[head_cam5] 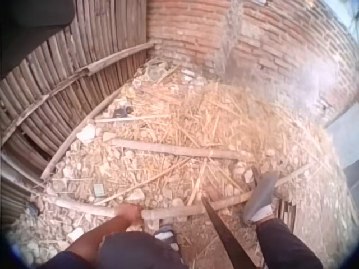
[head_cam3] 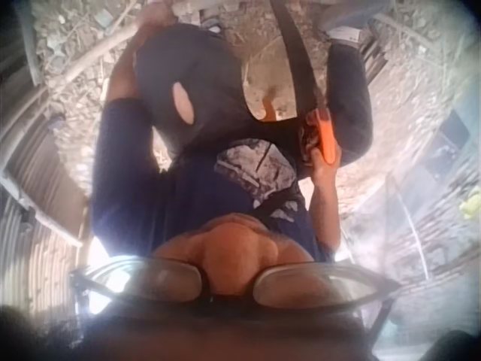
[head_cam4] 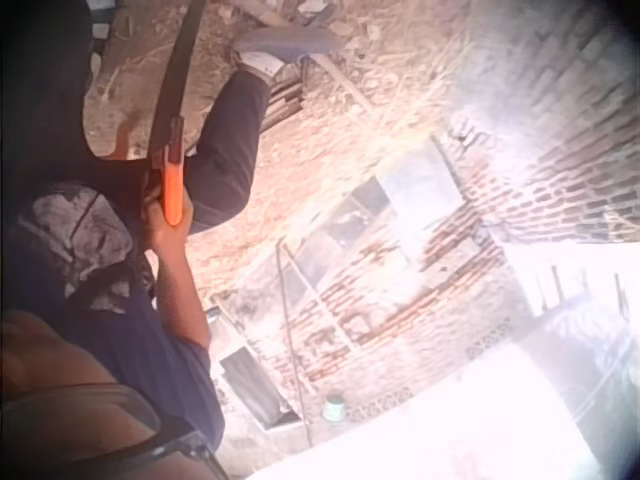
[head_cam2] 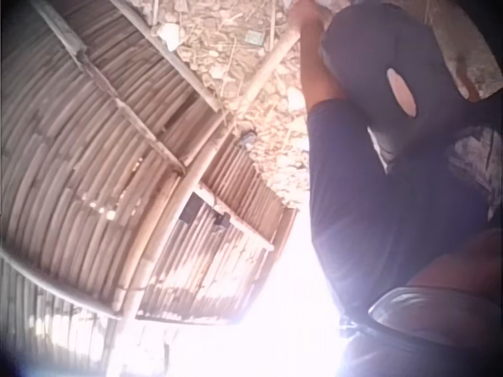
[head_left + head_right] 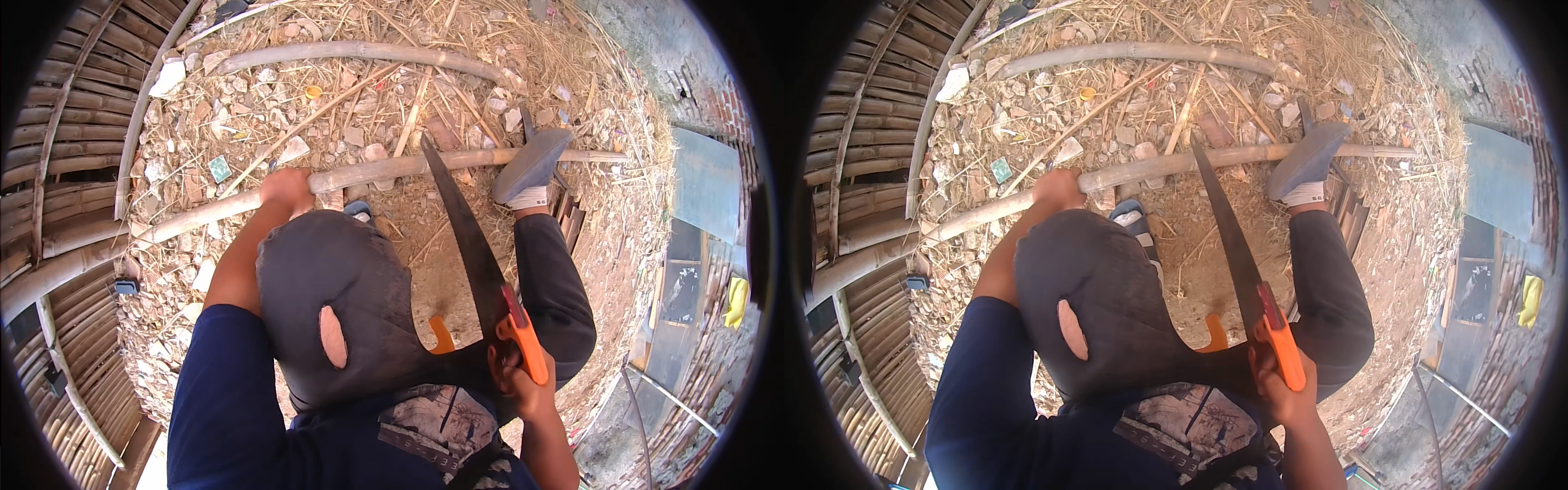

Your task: The person saws through a bamboo pole using a hand saw, then sets the saw down and picks up a shorter piece of bamboo.

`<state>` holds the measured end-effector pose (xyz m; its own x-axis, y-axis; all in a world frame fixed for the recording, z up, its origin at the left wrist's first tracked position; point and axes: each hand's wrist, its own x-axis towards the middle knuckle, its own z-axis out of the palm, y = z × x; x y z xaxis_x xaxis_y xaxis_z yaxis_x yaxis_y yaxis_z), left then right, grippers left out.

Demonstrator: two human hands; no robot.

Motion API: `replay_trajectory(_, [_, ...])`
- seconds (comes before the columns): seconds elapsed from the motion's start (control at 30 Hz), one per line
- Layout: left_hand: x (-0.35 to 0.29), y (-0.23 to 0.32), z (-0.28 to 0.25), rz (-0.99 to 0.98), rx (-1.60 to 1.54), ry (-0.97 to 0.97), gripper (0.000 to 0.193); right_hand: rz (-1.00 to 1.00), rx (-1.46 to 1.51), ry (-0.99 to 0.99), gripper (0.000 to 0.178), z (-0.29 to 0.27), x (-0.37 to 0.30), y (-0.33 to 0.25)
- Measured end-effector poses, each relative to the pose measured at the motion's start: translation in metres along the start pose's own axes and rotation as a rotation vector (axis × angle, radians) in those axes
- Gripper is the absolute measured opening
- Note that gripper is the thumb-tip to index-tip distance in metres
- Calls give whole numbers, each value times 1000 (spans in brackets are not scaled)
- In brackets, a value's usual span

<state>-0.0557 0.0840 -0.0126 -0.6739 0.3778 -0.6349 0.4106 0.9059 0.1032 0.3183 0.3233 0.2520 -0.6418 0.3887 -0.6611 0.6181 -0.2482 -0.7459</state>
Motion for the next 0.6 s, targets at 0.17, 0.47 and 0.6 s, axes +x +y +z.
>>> replay_trajectory(0.17, [-3, 13, -15, -28, 5, -13, 40, 85, -124, 28, 6, 14, 19, -12])
replay_trajectory(0.47, [-4, 11, -6, 6, 16, -16, 39, 77, -80, 104, 13, 10, 9, -15])
replay_trajectory(0.6, [-3, 5, -6, 0, 11, 3, 40, 64, -34, 58, 10, -17, -22, -9])
